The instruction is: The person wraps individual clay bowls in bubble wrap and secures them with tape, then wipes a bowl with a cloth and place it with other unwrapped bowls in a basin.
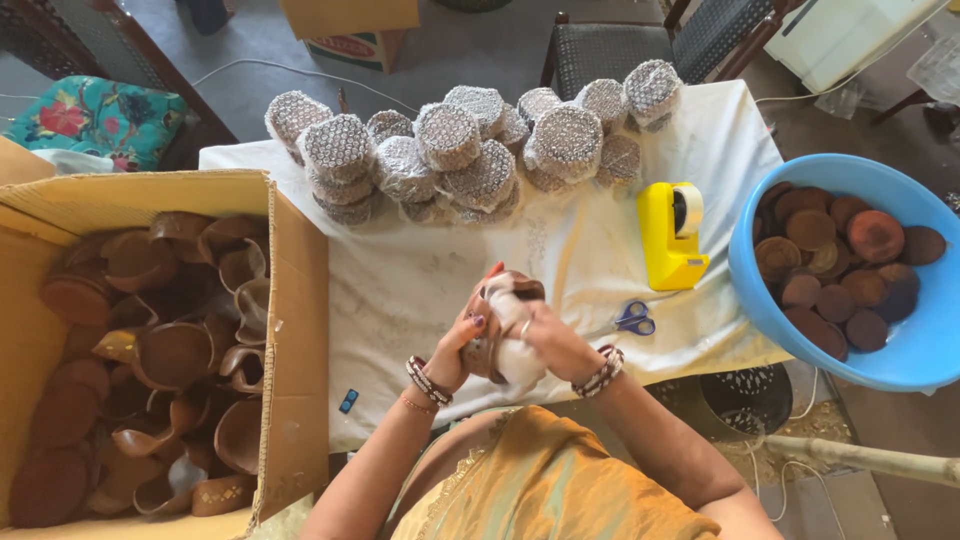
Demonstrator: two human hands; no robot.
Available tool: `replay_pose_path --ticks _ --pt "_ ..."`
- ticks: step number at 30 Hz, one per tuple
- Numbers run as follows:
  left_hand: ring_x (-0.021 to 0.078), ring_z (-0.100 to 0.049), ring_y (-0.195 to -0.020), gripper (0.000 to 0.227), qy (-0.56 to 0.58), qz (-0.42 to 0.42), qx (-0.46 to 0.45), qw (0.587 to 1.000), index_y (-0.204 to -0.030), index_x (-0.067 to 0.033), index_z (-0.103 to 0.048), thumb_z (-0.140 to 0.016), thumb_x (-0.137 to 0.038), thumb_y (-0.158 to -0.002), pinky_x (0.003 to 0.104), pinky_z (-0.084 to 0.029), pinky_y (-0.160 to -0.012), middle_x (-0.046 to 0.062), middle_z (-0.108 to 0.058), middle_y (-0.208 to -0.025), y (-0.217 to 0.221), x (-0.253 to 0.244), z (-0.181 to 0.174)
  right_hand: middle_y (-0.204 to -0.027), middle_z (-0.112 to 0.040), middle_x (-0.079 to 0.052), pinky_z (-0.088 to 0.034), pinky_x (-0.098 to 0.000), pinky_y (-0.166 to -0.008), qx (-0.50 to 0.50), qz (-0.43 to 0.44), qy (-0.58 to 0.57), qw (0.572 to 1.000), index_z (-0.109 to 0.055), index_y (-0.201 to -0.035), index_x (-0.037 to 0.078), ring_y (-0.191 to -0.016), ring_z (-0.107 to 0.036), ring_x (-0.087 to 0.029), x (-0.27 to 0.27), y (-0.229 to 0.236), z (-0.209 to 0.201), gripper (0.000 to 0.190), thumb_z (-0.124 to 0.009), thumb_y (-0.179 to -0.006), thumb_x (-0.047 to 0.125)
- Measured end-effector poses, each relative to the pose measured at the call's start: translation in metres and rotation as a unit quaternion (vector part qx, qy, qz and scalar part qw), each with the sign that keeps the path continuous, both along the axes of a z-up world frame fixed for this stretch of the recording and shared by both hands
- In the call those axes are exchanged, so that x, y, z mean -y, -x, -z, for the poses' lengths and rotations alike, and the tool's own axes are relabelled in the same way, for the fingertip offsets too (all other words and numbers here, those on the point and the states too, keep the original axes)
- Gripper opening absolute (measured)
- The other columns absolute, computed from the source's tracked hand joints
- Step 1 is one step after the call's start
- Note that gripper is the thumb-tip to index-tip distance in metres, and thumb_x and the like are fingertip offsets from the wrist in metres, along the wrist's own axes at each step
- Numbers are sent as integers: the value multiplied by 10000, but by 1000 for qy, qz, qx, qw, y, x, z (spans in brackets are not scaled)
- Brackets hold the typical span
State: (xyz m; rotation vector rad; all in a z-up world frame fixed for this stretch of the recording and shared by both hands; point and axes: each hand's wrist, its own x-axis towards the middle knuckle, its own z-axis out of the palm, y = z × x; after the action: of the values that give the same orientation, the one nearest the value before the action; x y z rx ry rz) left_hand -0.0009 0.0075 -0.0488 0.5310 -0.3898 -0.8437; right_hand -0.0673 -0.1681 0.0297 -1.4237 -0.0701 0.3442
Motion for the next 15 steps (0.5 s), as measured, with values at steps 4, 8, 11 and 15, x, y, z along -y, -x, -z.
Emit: replay_pose_path --ticks 4,8,11,15 --pt "117 -542 -988 978 -12 -18 11 1000 -1760 -41 -194 -685 -277 -947 277 -455 -947 43 -574 -1237 2 3 -36 -1012 -728 -9 -554 -300 -819 -176 124 -214 953 -685 -1096 83 -919 -684 -133 -4 2 4 240 -563 -890 77" --pt "202 -540 -1346 951 -57 -10 16 998 -1635 -57 -199 -653 -330 -845 343 -423 -1141 100 -525 -1483 1 2 -67 -972 -723 -26 -576 -300 -829 100 30 84 991 -686 -1098 53 -908 -697 -139 -1 10 12 259 -617 -850 27" --pt "198 -492 -1401 932 -96 -31 20 995 -1652 -60 -203 -636 -340 -875 326 -382 -1179 104 -488 -1538 -1 -2 -67 -901 -748 -98 -587 -376 -773 223 -11 352 909 -713 -1026 70 -864 -737 -258 3 12 2 220 -692 -807 56" --pt "218 -459 -1152 933 -119 -87 -87 985 -1773 -103 -225 -628 -325 -961 329 -386 -1123 167 -396 -1223 -5 -9 -12 -1100 -721 -175 -584 -422 -794 328 128 516 781 -668 -1125 49 -928 -714 -353 4 11 -16 455 -711 -672 47"
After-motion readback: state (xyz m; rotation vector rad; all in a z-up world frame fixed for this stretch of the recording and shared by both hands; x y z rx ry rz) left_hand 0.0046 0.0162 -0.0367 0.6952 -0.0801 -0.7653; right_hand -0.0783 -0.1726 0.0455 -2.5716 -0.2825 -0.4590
